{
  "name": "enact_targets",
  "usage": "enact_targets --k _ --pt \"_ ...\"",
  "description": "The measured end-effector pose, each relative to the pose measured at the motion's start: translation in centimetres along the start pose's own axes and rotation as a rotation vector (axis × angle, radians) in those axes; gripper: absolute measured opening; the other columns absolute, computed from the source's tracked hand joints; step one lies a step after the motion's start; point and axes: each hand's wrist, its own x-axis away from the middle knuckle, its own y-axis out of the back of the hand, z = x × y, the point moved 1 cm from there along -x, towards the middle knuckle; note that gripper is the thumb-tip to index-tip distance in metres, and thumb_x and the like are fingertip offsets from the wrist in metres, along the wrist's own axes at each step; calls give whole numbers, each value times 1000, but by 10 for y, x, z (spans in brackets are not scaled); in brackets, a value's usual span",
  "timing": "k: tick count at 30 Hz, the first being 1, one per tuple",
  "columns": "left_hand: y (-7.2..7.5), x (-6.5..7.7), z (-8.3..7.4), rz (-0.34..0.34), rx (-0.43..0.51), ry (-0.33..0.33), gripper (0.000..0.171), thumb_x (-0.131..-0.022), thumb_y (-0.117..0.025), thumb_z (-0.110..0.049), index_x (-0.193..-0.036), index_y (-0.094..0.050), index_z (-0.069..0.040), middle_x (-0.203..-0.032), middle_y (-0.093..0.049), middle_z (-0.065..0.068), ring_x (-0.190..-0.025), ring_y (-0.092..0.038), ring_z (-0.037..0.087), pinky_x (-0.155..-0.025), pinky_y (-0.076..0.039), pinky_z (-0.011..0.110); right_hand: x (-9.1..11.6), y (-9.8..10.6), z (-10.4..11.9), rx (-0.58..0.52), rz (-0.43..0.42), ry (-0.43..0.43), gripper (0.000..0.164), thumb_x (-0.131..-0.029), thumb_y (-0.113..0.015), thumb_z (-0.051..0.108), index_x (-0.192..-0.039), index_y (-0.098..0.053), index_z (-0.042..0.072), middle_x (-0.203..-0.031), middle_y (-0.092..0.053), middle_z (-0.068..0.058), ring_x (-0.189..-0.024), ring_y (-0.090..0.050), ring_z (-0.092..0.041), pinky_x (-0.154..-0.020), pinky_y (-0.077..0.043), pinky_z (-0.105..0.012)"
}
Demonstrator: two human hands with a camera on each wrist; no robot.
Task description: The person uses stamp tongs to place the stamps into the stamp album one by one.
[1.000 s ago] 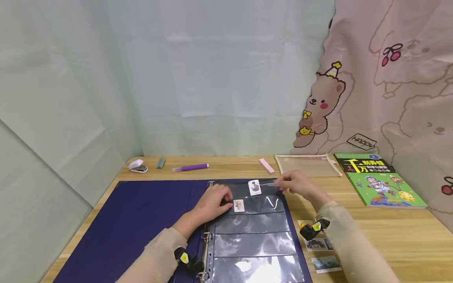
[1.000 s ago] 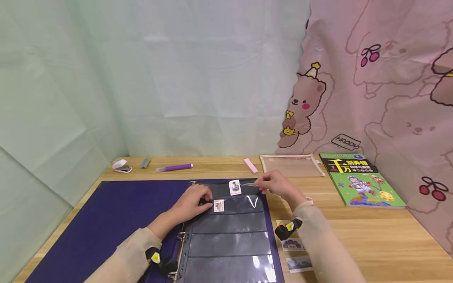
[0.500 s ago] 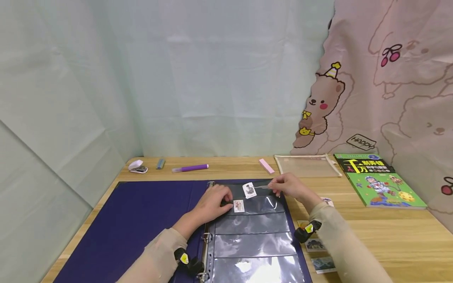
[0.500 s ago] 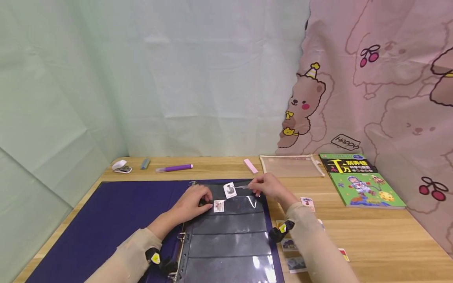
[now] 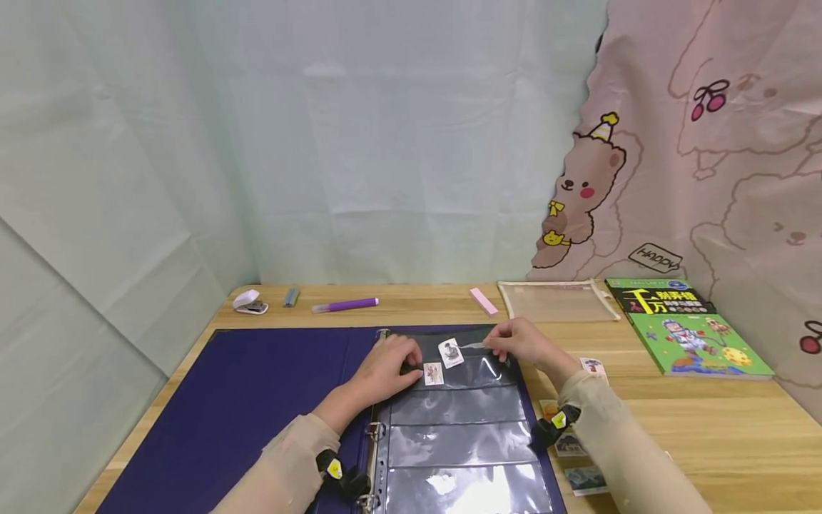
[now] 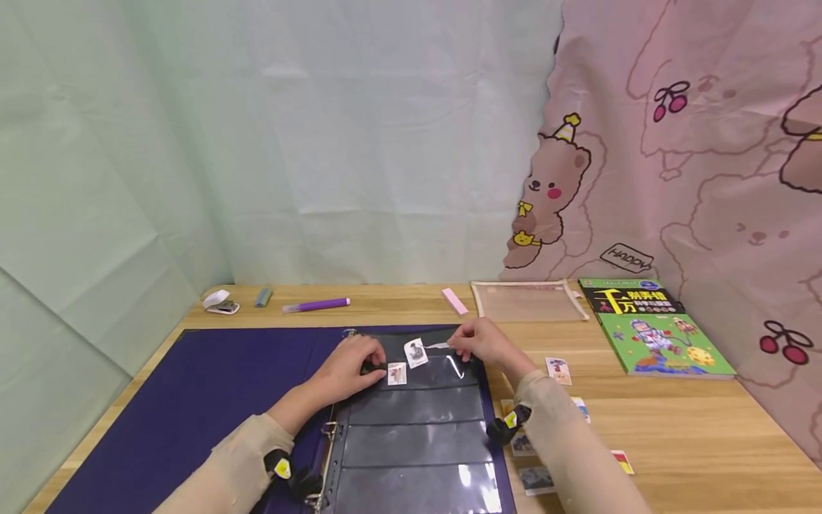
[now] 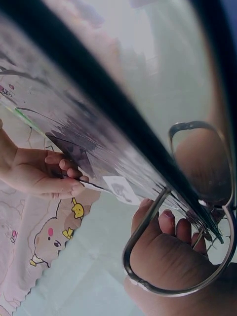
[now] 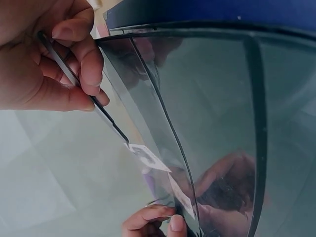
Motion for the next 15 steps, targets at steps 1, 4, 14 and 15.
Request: enact_targets --k 1,4,14,15 --pt "0 0 0 -2 -1 -1 18 -73 -72 -23 -79 -55 -19 -73 -51 -9 -74 -44 7 -73 -35 29 0 0 0 4 4 6 17 -83 -60 9 -83 -65 -7 -63 -57 0 -52 -52 -10 -51 -46 -26" --pt "0 0 0 1 -1 0 18 -73 -71 -24 -79 -55 -19 -74 -52 -9 -74 -44 7 -73 -35 28 1 1 2 9 17 19 18 -82 -60 9 -81 -64 -9 -61 -55 -1 -51 -50 -9 -50 -45 -27" --pt "-1 0 1 7 0 2 18 -74 -71 -23 -79 -54 -19 -74 -52 -9 -74 -44 6 -73 -35 27 4 7 7 56 78 37 17 -80 -60 7 -77 -63 -10 -57 -52 0 -48 -48 -9 -48 -45 -26" --pt "-1 0 1 8 0 4 18 -74 -71 -23 -79 -54 -19 -74 -51 -9 -74 -44 6 -73 -35 28 4 7 7 63 84 38 16 -80 -60 6 -76 -62 -10 -57 -52 0 -48 -48 -10 -48 -45 -26"
